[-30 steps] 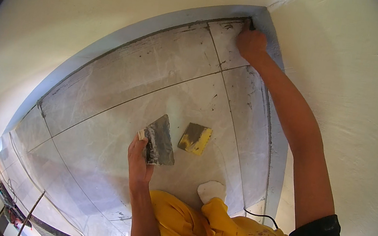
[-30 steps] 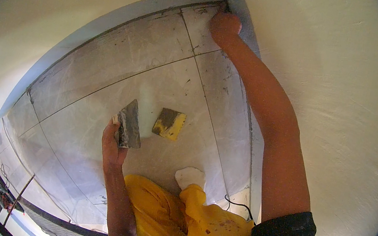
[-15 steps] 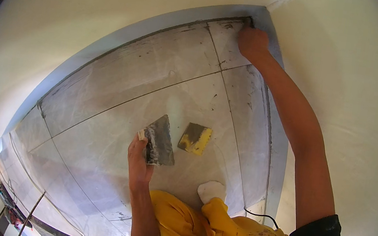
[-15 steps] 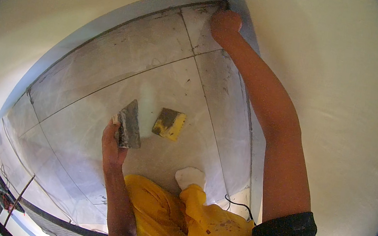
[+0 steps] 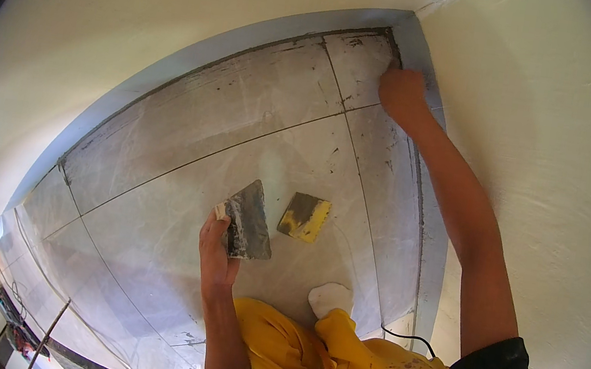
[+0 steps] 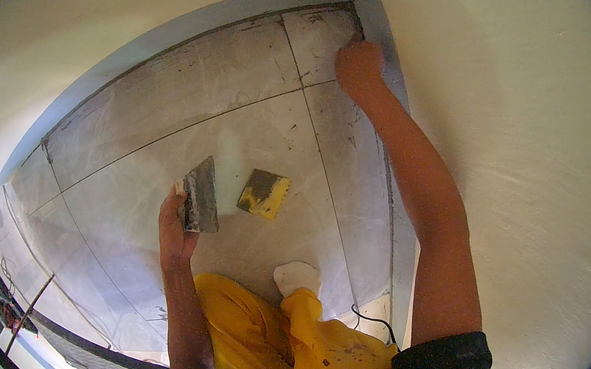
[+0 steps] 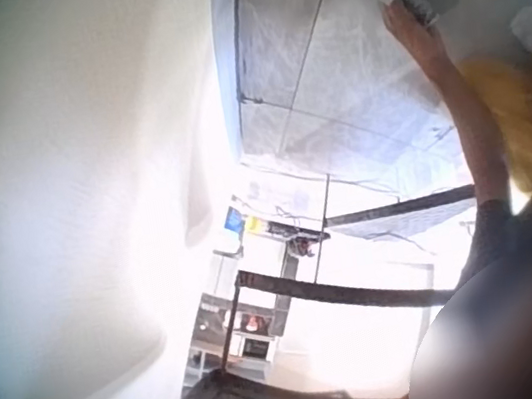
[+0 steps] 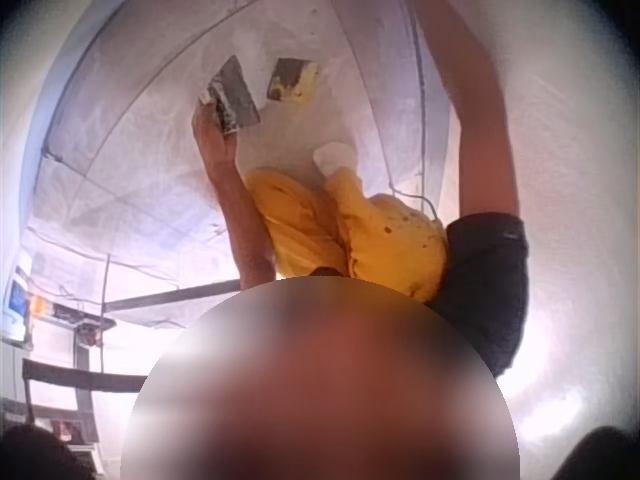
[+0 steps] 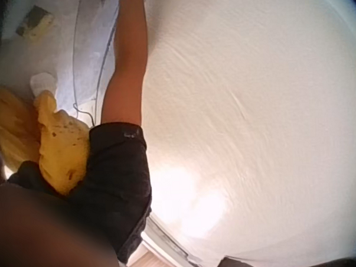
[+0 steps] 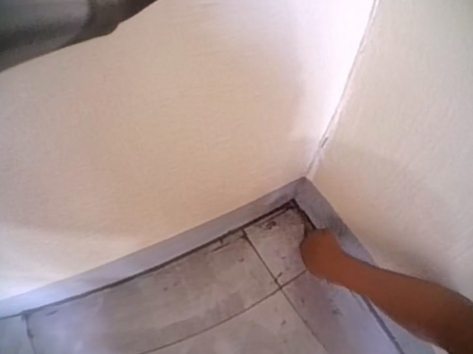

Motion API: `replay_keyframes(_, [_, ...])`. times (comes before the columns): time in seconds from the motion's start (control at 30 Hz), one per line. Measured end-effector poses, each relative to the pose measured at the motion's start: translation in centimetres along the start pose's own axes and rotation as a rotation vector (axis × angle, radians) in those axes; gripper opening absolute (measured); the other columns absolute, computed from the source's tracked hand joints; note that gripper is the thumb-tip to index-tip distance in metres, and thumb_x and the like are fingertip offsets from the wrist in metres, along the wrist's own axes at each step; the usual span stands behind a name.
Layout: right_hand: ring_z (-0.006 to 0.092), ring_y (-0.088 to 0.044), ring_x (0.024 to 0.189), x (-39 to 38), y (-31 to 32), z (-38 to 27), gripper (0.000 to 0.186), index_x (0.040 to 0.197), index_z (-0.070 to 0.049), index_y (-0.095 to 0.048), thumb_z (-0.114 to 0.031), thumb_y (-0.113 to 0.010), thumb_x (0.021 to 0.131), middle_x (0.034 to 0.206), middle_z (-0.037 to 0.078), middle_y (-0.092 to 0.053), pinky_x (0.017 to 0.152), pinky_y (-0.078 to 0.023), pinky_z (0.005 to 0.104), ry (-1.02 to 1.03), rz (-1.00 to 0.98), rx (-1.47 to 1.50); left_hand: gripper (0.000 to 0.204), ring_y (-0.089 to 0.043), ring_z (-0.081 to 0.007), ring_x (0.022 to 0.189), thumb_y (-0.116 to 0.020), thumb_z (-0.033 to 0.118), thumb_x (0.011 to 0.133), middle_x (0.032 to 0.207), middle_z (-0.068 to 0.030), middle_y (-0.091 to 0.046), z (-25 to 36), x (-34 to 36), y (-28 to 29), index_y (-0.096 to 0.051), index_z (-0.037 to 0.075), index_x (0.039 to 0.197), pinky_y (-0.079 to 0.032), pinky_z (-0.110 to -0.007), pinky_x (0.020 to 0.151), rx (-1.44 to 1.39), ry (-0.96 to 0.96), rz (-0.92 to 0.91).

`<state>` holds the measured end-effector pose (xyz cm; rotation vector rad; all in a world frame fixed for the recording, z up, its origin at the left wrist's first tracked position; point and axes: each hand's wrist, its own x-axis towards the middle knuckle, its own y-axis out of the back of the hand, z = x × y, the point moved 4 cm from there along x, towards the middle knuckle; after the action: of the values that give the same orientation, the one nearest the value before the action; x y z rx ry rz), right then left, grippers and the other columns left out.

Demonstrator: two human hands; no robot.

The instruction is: The person is applying grout or sealant between floor tiles using a spatula and a smaller tool.

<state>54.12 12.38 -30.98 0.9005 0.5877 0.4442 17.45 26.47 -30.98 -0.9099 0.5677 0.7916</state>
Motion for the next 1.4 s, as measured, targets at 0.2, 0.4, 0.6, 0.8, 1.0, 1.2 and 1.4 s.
replay_keyframes(0.2, [0.0308,-0.06,0.064,-10.8,9.6,-6.5,0.054,0.124,-0.007,-0.049,-0.019,-0.057,0.072,0.069,0.017,-0.06,0.057,-0.047,0.0435,0.41,-0.103,0.732,0.028,-0.059,-0.016,0.078,-0.048,0.018,0.085,0.092,-0.0082,-0.06,0.1,-0.9,0.1,-0.052,0.002,0.106,-0.05,-0.03,0.066,-0.116,0.141,0.025])
replay_keyframes(0.4, [0.0214,-0.053,0.055,-18.7,12.8,-11.4,0.059,0.131,-0.016,-0.042,-0.01,-0.059,0.075,0.064,0.008,-0.052,0.055,-0.045,0.0325,0.722,-0.465,1.2,0.02,-0.058,-0.0151,0.065,-0.048,0.018,0.085,0.081,-0.0086,-0.059,-0.6,-1.8,-2.1,-0.053,0.003,0.097,-0.05,-0.028,0.055,-0.138,0.266,-0.001])
replay_keyframes(0.6, [0.0254,-0.052,0.076,-18.1,11.3,-8.8,0.046,0.119,-0.01,-0.056,-0.003,-0.053,0.074,0.086,0.012,-0.051,0.066,-0.045,0.0351,0.754,0.083,1.17,0.025,-0.058,-0.0153,0.069,-0.046,0.017,0.086,0.086,-0.0086,-0.059,-0.3,-0.8,-1.1,-0.053,0.001,0.102,-0.051,-0.028,0.06,-0.227,0.229,-0.072])
replay_keyframes(0.8, [0.0252,-0.045,0.088,-17.0,10.3,-10.3,0.037,0.101,-0.008,-0.067,0.006,-0.052,0.07,0.092,0.012,-0.046,0.076,-0.04,0.0333,0.542,-0.004,1.405,0.029,-0.059,-0.0147,0.083,-0.041,0.011,0.087,0.098,-0.0088,-0.059,0.1,-1.0,-1.9,-0.05,-0.003,0.111,-0.049,-0.028,0.072,-0.028,0.122,-0.15])
replay_keyframes(1.0, [0.0248,-0.044,0.092,-17.0,9.8,-10.9,0.034,0.093,-0.009,-0.068,0.008,-0.052,0.069,0.094,0.011,-0.048,0.083,-0.037,0.0338,0.553,-0.114,1.349,0.031,-0.059,-0.0166,0.086,-0.045,0.014,0.085,0.1,-0.0098,-0.059,-0.2,-0.7,-1.7,-0.05,-0.002,0.111,-0.049,-0.029,0.074,0.075,0.093,-0.108])
replay_keyframes(1.2, [0.026,-0.045,0.097,-14.3,6.8,-12.5,0.038,0.113,-0.003,-0.055,-0.002,-0.052,0.076,0.097,0.013,-0.049,0.087,-0.037,0.0344,0.096,-0.388,2.128,0.03,-0.056,-0.0214,0.094,-0.043,0.016,0.086,0.105,-0.0101,-0.056,1.2,-0.1,2.1,-0.05,0.0,0.111,-0.047,-0.035,0.079,-0.024,-0.089,0.081])
replay_keyframes(1.4, [0.0366,-0.038,0.104,-2.5,3.7,-6.5,0.065,0.131,0.004,-0.032,-0.019,-0.057,0.075,0.111,0.021,-0.042,0.084,-0.03,0.0518,-0.701,0.414,1.173,0.03,-0.054,-0.0189,0.093,-0.04,0.014,0.086,0.103,-0.0073,-0.055,1.0,0.5,1.7,-0.051,0.003,0.111,-0.045,-0.033,0.076,-0.032,-0.124,0.22])
